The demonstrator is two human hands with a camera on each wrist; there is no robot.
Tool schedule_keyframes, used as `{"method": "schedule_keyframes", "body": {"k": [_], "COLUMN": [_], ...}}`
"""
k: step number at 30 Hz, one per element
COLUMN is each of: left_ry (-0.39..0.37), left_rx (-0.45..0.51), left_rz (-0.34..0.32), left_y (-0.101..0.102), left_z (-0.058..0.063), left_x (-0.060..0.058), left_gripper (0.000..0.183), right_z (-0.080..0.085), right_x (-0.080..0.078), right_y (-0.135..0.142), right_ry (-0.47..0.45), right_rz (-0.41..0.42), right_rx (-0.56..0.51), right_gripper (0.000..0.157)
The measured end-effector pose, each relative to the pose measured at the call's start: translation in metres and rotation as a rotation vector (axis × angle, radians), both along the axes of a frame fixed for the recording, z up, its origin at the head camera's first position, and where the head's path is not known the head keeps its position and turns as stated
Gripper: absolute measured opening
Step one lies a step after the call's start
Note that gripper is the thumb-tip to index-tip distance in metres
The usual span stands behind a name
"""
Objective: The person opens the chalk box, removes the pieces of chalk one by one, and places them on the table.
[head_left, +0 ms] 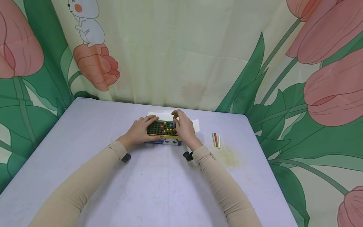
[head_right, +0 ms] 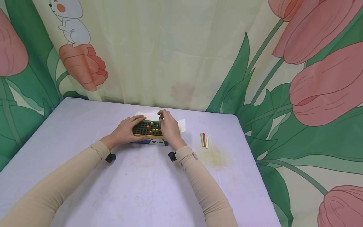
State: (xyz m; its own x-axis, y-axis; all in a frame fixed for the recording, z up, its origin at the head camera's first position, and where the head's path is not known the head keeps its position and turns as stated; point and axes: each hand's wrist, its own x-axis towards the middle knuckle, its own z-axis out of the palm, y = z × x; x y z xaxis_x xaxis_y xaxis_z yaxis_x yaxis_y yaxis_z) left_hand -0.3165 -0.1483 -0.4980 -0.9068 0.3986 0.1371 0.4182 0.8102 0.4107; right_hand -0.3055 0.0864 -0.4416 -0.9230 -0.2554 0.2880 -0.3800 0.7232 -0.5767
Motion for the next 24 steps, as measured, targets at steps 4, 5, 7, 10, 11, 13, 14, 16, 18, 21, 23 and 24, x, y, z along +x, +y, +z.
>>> {"method": "schedule_keyframes", "body": {"k": [4,5,7,10,11,13,14,16,18,21,23,24], "left_ry": [0.006,0.008,0.008,0.003,-0.001,-0.005,-0.007,-0.014,-0.018,-0.012,-0.002,0.000], "left_rx": [0.002,0.001,0.004,0.003,0.004,0.004,0.005,0.009,0.011,0.012,0.011,0.012], "left_rz": [-0.003,-0.004,-0.005,0.000,0.001,0.002,0.003,0.003,0.004,0.006,0.005,0.005], "left_y": [0.000,0.000,0.000,0.001,0.001,0.001,0.001,0.001,0.001,0.000,0.000,0.000], "left_z": [0.001,0.001,0.001,0.001,0.001,0.001,0.001,0.001,0.001,0.000,-0.001,-0.002], "left_x": [0.002,0.002,0.001,0.001,0.000,0.000,0.000,0.000,0.000,-0.001,-0.001,-0.001], "left_gripper": [0.101,0.101,0.101,0.101,0.101,0.102,0.102,0.102,0.103,0.103,0.103,0.103], "right_z": [0.007,0.010,0.014,0.020,0.021,0.024,0.026,0.029,0.032,0.037,0.039,0.041], "right_x": [0.000,0.000,-0.001,-0.002,-0.002,-0.002,-0.002,-0.001,0.000,0.002,0.002,0.002], "right_y": [0.001,0.001,0.001,0.002,0.003,0.003,0.003,0.003,0.004,0.005,0.006,0.007], "right_ry": [0.016,0.025,0.062,0.104,0.112,0.115,0.113,0.109,0.105,0.097,0.099,0.105], "right_rz": [-0.013,-0.022,-0.042,-0.072,-0.079,-0.089,-0.093,-0.100,-0.106,-0.100,-0.095,-0.095], "right_rx": [-0.022,-0.021,0.004,0.038,0.048,0.058,0.059,0.059,0.047,-0.003,-0.047,-0.069], "right_gripper": [0.026,0.025,0.024,0.024,0.024,0.026,0.026,0.027,0.026,0.023,0.021,0.021]}}
